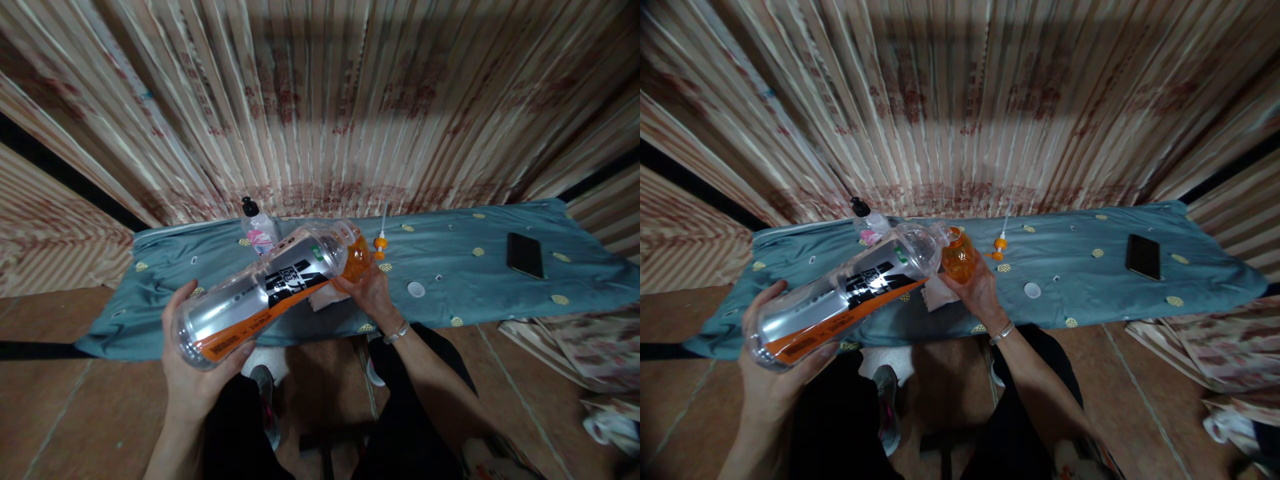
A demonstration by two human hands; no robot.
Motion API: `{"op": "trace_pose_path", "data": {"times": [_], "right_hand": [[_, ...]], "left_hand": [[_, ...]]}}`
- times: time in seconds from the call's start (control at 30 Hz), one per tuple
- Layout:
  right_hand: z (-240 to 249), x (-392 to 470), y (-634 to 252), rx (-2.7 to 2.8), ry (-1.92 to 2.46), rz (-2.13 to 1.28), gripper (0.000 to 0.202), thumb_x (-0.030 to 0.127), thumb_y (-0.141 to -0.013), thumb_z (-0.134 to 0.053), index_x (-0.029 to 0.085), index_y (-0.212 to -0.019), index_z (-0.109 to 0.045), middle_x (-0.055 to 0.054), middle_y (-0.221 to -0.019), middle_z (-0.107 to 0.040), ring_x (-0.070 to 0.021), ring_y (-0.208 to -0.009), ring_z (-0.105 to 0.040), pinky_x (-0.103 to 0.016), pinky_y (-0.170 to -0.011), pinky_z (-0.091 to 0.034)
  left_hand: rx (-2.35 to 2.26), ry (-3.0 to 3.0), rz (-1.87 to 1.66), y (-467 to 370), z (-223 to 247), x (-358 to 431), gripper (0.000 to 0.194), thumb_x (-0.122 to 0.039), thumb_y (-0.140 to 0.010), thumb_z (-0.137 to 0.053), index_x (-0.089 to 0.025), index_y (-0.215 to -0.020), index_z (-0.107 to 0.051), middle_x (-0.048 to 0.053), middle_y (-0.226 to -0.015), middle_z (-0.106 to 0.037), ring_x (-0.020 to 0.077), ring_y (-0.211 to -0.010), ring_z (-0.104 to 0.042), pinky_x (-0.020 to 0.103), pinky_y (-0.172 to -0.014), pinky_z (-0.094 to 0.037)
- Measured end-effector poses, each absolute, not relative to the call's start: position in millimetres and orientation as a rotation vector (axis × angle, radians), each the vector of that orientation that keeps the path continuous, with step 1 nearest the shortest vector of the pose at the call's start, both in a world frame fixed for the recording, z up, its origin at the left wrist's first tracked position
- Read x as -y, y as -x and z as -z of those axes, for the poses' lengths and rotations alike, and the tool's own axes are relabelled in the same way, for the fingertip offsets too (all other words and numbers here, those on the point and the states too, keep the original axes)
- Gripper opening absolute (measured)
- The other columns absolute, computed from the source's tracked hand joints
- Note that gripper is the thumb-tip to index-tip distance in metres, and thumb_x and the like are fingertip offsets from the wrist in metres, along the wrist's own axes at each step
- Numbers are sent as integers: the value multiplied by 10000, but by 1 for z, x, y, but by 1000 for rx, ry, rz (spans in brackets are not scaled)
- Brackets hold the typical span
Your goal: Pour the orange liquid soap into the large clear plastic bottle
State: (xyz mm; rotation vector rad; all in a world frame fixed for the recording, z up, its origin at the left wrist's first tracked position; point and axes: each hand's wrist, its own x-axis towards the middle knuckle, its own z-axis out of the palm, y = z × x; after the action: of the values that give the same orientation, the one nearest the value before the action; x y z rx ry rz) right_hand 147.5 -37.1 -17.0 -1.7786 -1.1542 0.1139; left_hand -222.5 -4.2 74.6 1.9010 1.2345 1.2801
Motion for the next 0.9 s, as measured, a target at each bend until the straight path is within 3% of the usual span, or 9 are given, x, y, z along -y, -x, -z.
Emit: {"op": "trace_pose_path", "data": {"times": [0.6, 0.9], "right_hand": [[21, 36, -148, 1188, 1737, -98, 921, 585, -854, -1023, 207, -1623, -684, -186, -1401, -884, -428, -1305, -884, -598, -1145, -742], [17, 38, -149, 1164, 1804, -117, 972, 580, -797, -1056, 200, -1614, -692, -205, -1418, -878, -444, -1312, -881, -646, -1147, -740]], "left_hand": [[-1183, -2000, -1314, 225, -73, 1, 1101, -538, -734, -1072, -403, -1743, -651, 84, -1382, -825, 423, -1110, -871, 566, -916, -768], [-1189, -1974, -1309, 227, -72, 1, 1111, -531, -718, -1079, -387, -1734, -653, 95, -1420, -812, 437, -1145, -866, 594, -949, -775]]}}
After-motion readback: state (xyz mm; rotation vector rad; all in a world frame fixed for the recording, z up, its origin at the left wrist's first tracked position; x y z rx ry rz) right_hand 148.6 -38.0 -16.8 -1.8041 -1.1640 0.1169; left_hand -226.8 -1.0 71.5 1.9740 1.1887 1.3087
